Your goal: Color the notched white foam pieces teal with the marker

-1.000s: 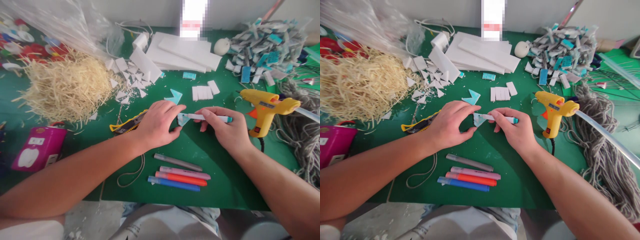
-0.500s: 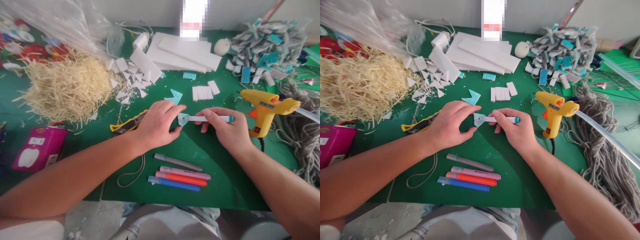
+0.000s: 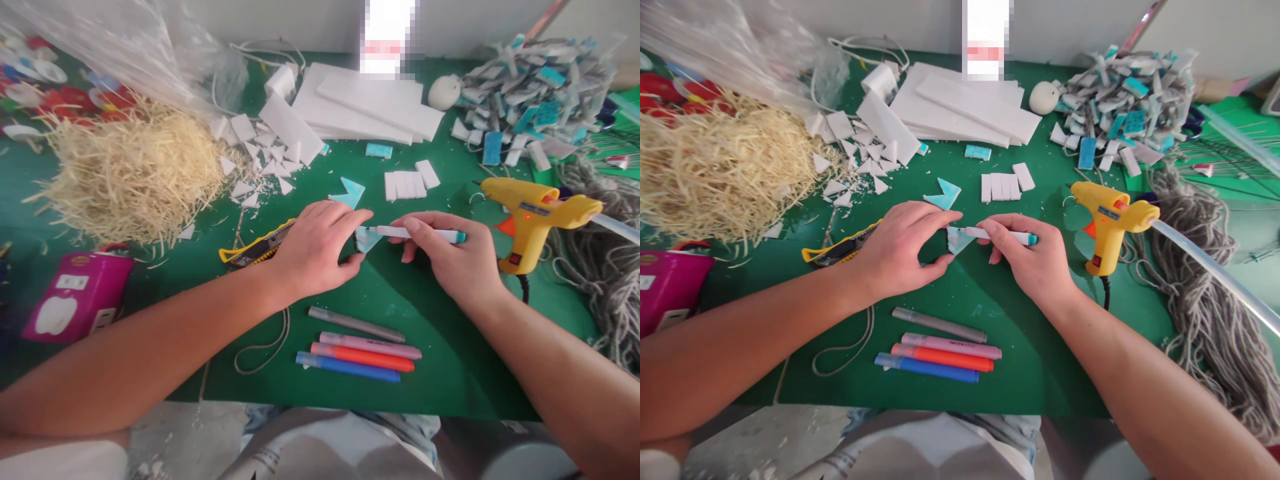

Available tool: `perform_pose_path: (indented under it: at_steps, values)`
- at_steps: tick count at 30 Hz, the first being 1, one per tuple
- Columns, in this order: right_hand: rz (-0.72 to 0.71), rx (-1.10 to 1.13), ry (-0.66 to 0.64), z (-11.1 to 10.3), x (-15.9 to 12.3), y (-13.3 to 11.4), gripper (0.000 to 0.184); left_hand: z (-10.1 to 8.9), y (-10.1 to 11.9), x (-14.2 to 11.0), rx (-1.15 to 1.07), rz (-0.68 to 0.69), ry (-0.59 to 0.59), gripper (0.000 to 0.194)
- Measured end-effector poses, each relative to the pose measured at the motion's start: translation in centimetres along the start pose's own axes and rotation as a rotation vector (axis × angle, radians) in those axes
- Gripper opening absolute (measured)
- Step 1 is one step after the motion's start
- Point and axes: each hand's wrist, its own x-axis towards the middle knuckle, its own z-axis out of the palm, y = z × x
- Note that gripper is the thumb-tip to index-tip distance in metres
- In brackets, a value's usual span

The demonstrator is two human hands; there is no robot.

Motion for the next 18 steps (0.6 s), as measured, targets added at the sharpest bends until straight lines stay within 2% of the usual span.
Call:
perform_pose_path:
  at_steps: [12, 16, 18]
  values:
    - [-0.020, -0.025, -0.088, -0.16, 0.09, -0.01, 0.024, -0.03, -0.04, 0.00, -0.008, -0.017, -0.025, 0.043]
    - [-0.016, 0.004, -0.019, -0.07, 0.05, 0.07, 0.016, 0.02, -0.08, 0.00, -0.001, -0.005, -0.013, 0.043]
    - [-0.023, -0.001, -0.046, -0.12, 0.00, 0.09, 0.019, 0.04, -0.06, 0.04, -0.001, -0.003, -0.003, 0.043]
